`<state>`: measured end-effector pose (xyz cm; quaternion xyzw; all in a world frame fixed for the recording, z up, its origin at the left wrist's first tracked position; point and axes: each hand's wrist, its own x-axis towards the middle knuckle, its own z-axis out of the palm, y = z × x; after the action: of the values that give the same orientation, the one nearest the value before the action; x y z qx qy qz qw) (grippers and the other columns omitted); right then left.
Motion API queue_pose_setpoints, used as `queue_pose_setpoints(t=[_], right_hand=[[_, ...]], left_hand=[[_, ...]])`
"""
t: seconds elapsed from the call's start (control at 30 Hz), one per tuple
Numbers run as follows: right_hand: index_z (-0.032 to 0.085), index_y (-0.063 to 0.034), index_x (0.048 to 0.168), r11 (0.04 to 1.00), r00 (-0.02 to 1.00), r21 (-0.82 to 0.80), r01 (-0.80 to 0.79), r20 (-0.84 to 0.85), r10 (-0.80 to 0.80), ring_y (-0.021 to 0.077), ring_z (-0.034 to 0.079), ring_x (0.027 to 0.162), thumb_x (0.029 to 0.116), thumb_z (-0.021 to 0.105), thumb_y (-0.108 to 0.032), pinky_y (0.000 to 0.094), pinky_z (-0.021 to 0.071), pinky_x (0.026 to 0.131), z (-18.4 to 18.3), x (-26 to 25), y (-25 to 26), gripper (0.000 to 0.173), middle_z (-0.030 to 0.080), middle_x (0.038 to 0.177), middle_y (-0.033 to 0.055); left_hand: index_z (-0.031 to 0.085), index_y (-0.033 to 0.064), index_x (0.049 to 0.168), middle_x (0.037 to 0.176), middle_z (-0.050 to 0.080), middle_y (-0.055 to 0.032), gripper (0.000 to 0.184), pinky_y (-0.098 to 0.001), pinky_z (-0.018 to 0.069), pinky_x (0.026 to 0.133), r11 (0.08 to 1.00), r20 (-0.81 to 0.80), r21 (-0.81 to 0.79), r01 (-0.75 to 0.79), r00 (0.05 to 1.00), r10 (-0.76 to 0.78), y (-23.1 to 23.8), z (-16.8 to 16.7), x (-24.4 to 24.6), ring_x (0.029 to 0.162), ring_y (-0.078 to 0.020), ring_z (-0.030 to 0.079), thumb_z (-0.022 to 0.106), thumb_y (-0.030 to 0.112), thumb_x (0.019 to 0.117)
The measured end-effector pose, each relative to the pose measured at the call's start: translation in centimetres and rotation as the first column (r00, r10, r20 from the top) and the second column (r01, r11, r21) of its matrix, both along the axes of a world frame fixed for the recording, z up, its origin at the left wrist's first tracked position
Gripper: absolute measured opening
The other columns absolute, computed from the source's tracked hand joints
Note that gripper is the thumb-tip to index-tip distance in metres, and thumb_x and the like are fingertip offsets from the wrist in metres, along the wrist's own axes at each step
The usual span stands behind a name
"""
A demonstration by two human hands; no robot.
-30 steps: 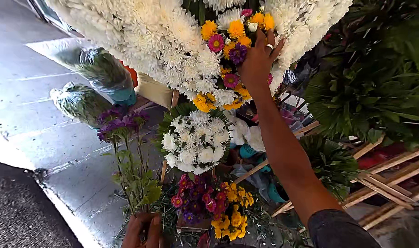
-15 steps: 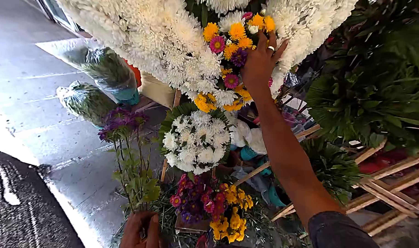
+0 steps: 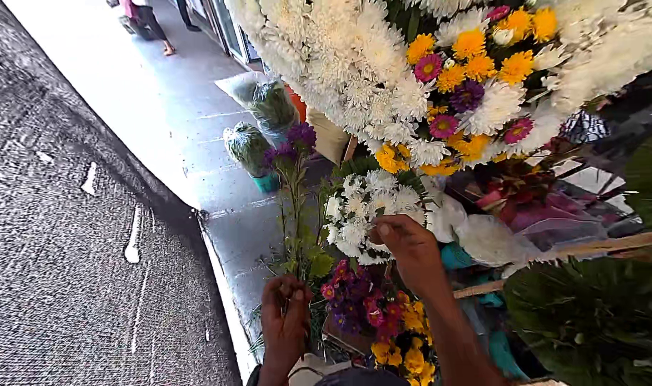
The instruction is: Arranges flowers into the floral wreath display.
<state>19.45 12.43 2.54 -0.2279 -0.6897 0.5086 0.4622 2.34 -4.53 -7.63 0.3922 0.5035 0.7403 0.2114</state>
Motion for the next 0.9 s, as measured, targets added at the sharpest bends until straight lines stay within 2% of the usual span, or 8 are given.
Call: queue_pose_setpoints(t=[0.17, 0.27, 0.37, 0.5, 0.6, 0.73, 0.8, 0.9], right_hand=[[0.066, 0.0001, 0.124, 0.918, 0.949, -0.342, -0.202, 0.163, 0.270, 0.0178, 0.072, 0.095, 0.1069, 0.054, -0.025, 0.0349, 0.0621, 0.082, -0.3, -3.3, 0.2, 0.033, 0.072, 0.109, 0.0098], [0.066, 0.0039, 0.116, 0.888, 0.960, -0.391, -0.242, 0.036, 0.278, 0.0174, 0.071, 0.091, 0.1050, 0.058, -0.018, 0.0345, 0.0617, 0.080, -1.0, -4.1, 0.2, 0.026, 0.073, 0.104, 0.0108], [0.065, 0.0058, 0.111, 0.948, 0.987, -0.276, -0.161, -0.022, 0.161, 0.0162, 0.072, 0.089, 0.1060, 0.055, -0.016, 0.0341, 0.0621, 0.082, -2.7, -3.3, -0.5, 0.025, 0.073, 0.104, 0.0111], [0.068, 0.0072, 0.105, 0.998, 0.993, 0.059, 0.033, -0.117, -0.026, 0.0132, 0.072, 0.092, 0.1011, 0.061, -0.006, 0.0311, 0.0605, 0.086, -5.8, -1.6, -4.2, 0.016, 0.074, 0.102, 0.0122], [0.070, 0.0060, 0.114, 0.980, 0.989, 0.184, 0.077, -0.137, -0.052, 0.0172, 0.070, 0.104, 0.0951, 0.059, 0.004, 0.0334, 0.0581, 0.096, -7.5, 0.2, -6.3, 0.022, 0.073, 0.110, 0.0144], [0.068, -0.0148, 0.118, 0.931, 0.917, 0.262, 0.255, -0.370, -0.148, 0.0141, 0.071, 0.107, 0.1082, 0.051, -0.023, 0.0340, 0.0604, 0.095, -7.2, 2.2, -5.9, 0.022, 0.074, 0.112, 0.0019], [0.068, -0.0182, 0.117, 0.958, 0.867, 0.114, 0.262, -0.464, -0.182, 0.0153, 0.074, 0.099, 0.1072, 0.054, -0.026, 0.0336, 0.0637, 0.087, -4.9, 2.8, -4.8, 0.019, 0.076, 0.108, 0.0008], [0.065, -0.0082, 0.111, 0.962, 0.862, -0.254, 0.101, -0.460, -0.213, 0.0204, 0.075, 0.086, 0.1058, 0.055, -0.013, 0.0385, 0.0658, 0.078, -4.3, 2.5, -3.2, 0.012, 0.075, 0.103, 0.0084]], left_hand=[[0.055, 0.0239, 0.123, 0.093, 0.067, 0.0056, 0.026, -0.0199, 0.0530, 0.054, 0.998, -0.070, -0.015, 0.057, 0.996, -0.057, 0.7, 0.5, 1.4, 0.064, -0.0050, 0.060, 0.063, 0.028, 0.0995], [0.052, 0.0172, 0.124, 0.091, 0.067, 0.0035, 0.026, -0.0198, 0.0516, 0.052, 0.998, -0.094, -0.044, 0.035, 0.995, -0.039, 0.8, 0.7, 2.0, 0.062, -0.0056, 0.060, 0.059, 0.023, 0.1006], [0.043, 0.0051, 0.128, 0.087, 0.068, 0.0021, 0.031, -0.0193, 0.0497, 0.045, 0.993, 0.003, -0.118, -0.030, 1.000, 0.031, 1.8, 1.2, 2.7, 0.055, -0.0048, 0.059, 0.049, 0.007, 0.0975], [0.043, 0.0067, 0.120, 0.076, 0.066, 0.0009, 0.021, -0.0200, 0.0479, 0.037, 0.977, 0.258, -0.191, -0.095, 0.955, 0.143, 4.3, 1.5, 2.8, 0.044, -0.0056, 0.056, 0.041, 0.000, 0.1003], [0.047, 0.0065, 0.122, 0.077, 0.065, -0.0011, 0.022, -0.0215, 0.0471, 0.037, 0.974, 0.323, -0.218, -0.058, 0.938, 0.128, 5.8, 2.7, 3.0, 0.044, -0.0070, 0.054, 0.041, 0.001, 0.1014], [0.047, 0.0030, 0.123, 0.076, 0.067, -0.0029, 0.022, -0.0212, 0.0449, 0.037, 0.958, 0.234, -0.279, -0.069, 0.963, 0.137, 7.5, 2.8, 1.8, 0.043, -0.0067, 0.053, 0.040, 0.000, 0.1017], [0.053, -0.0010, 0.123, 0.083, 0.065, -0.0032, 0.026, -0.0231, 0.0448, 0.043, 0.917, 0.025, -0.394, -0.064, 0.996, 0.081, 7.5, 2.6, 1.7, 0.051, -0.0077, 0.053, 0.045, 0.002, 0.0983], [0.061, 0.0003, 0.117, 0.093, 0.064, -0.0042, 0.024, -0.0264, 0.0496, 0.053, 0.902, -0.174, -0.430, 0.046, 0.976, -0.133, 7.0, 2.5, 3.3, 0.062, -0.0090, 0.056, 0.054, 0.013, 0.0985]])
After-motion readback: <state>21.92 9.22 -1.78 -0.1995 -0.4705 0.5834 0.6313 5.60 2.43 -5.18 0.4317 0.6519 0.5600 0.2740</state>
